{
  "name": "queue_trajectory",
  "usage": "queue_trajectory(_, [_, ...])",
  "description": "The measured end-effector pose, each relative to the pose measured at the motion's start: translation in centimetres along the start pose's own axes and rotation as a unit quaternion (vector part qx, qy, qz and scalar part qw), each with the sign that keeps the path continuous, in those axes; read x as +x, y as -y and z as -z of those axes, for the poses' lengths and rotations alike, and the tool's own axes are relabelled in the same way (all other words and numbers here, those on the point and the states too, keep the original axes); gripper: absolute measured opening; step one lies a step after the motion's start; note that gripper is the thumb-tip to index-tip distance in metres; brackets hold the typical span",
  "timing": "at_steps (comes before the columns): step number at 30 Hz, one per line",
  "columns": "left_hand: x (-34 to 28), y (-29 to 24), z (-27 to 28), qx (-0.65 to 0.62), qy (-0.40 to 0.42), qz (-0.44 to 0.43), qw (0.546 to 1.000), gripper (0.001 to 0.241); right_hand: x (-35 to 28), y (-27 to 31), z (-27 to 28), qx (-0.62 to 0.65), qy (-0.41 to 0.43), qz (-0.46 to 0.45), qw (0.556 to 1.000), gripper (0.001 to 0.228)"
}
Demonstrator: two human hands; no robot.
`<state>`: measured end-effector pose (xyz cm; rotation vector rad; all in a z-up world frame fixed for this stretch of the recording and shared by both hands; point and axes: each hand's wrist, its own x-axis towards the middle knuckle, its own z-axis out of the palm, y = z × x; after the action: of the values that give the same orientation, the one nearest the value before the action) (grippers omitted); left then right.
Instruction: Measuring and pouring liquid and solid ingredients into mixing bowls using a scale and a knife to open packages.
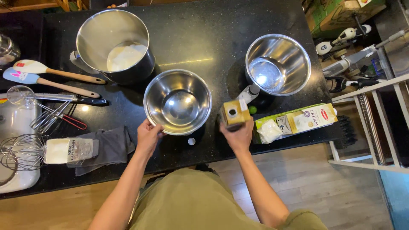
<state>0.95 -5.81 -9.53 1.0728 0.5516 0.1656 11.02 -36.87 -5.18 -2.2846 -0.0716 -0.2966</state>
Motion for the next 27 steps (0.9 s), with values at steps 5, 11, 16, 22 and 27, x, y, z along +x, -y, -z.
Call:
queue_trajectory(5, [-0.9,0.6,-0.3,0.017,-0.025,0.016,0.999,0.024,5.4,-1.4,-4.1,0.003,-0.069,0.047,0.997,0.096])
queue_trajectory(11, [-1.3,0.5,-1.0,0.02,-0.035,0.03,0.999,0.029,13.7,1.1,-7.8,0.032,-0.034,0.05,0.998,0.095])
queue_trajectory(16, [-1.1,0.7,-1.3,0.017,-0.026,0.032,0.999,0.031,17.6,1.0,-11.0,0.045,-0.01,0.046,0.998,0.083])
queue_trajectory(22, [-1.0,1.9,-0.5,-0.009,-0.017,0.024,1.0,0.016,18.9,0.2,-12.4,0.068,-0.014,0.043,0.997,0.096])
queue_trajectory(27, [-0.9,2.7,0.0,0.03,-0.013,-0.042,0.999,0.018,16.1,-5.6,-14.1,0.341,0.032,0.036,0.939,0.063])
